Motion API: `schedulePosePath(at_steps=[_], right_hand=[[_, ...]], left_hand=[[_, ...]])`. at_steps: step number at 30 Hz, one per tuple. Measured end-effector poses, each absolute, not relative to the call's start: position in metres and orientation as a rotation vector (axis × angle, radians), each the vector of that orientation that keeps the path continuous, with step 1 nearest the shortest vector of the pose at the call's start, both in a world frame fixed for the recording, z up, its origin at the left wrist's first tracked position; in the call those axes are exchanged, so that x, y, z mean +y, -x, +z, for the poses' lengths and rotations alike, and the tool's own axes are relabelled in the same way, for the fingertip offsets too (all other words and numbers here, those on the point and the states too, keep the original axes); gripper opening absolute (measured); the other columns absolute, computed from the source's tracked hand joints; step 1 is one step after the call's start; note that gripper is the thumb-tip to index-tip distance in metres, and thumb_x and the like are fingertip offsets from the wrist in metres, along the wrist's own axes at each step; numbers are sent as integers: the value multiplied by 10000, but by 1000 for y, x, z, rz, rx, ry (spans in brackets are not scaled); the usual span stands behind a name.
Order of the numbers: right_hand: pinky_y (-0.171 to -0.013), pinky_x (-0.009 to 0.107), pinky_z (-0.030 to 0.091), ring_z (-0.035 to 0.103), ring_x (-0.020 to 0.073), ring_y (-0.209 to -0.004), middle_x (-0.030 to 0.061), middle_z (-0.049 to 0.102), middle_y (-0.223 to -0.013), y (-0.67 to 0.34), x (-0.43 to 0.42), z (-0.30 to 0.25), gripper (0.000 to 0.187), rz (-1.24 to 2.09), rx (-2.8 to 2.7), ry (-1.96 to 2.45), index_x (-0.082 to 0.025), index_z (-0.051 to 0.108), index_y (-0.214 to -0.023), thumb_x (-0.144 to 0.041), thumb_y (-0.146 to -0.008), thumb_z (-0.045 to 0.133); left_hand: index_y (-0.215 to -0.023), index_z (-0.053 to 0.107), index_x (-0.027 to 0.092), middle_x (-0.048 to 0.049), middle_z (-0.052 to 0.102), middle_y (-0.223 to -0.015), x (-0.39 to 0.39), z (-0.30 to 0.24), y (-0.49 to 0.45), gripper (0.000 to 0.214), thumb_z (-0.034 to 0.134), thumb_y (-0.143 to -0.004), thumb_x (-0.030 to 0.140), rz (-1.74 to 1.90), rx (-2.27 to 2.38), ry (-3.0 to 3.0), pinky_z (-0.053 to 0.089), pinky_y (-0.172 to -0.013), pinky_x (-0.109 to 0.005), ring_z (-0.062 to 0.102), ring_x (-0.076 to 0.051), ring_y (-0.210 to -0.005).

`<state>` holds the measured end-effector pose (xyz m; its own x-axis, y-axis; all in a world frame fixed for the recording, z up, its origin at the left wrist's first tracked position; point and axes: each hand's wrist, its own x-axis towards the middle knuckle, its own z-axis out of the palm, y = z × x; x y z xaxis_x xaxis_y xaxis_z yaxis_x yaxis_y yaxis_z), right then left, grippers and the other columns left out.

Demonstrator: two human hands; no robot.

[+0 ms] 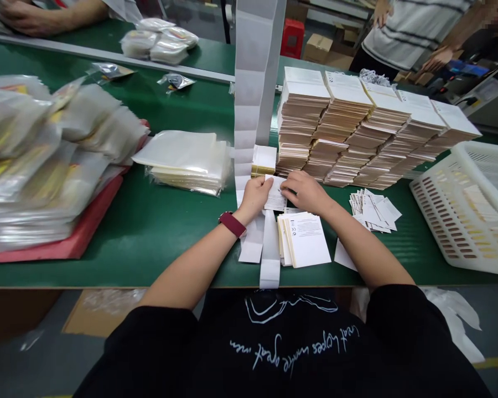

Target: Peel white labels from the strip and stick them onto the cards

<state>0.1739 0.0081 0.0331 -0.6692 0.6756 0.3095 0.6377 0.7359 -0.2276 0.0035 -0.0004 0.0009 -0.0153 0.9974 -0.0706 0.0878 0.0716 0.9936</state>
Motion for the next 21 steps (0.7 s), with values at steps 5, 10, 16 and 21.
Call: schedulePosePath(at_steps=[5, 10, 16, 21], right_hand=[[-740, 369, 327, 448, 229, -793, 97, 579, -776, -167, 11, 41, 250, -173, -2806, 922, -164, 650, -769, -196, -919, 452], [-722, 376, 278, 416, 233, -783, 96, 567, -761, -162, 9, 46, 277, -416, -2919, 759, -172, 625, -750, -133, -924, 413], [-702, 382, 259, 418, 237, -772, 103, 570, -748, -155, 10, 48, 240, -324, -2960, 795, -166, 627, -733, -121, -893, 454], [-727, 387, 278, 441, 244, -784, 112, 586, -776, -155, 12, 46, 217, -361, -2921, 834, -151, 622, -787, -145, -901, 437]], left_hand=[[-564, 381, 176, 59, 357, -536, -1, 2, -5, 325, 536, -833, 273, 1121, 1261, -1125, 230, -494, -209, 301, -67, -515], [-550, 362, 180, 58, 345, -526, -1, 3, -6, 334, 526, -836, 237, 1135, 1226, -1047, 222, -487, -211, 292, -66, -507], [-543, 377, 173, 59, 351, -510, -2, 7, -5, 356, 565, -839, 238, 1118, 1138, -1012, 217, -482, -211, 290, -63, -498], [-568, 418, 173, 47, 414, -505, -3, 12, -1, 427, 563, -875, 432, 1085, 1053, -993, 282, -483, -210, 363, -70, -480]])
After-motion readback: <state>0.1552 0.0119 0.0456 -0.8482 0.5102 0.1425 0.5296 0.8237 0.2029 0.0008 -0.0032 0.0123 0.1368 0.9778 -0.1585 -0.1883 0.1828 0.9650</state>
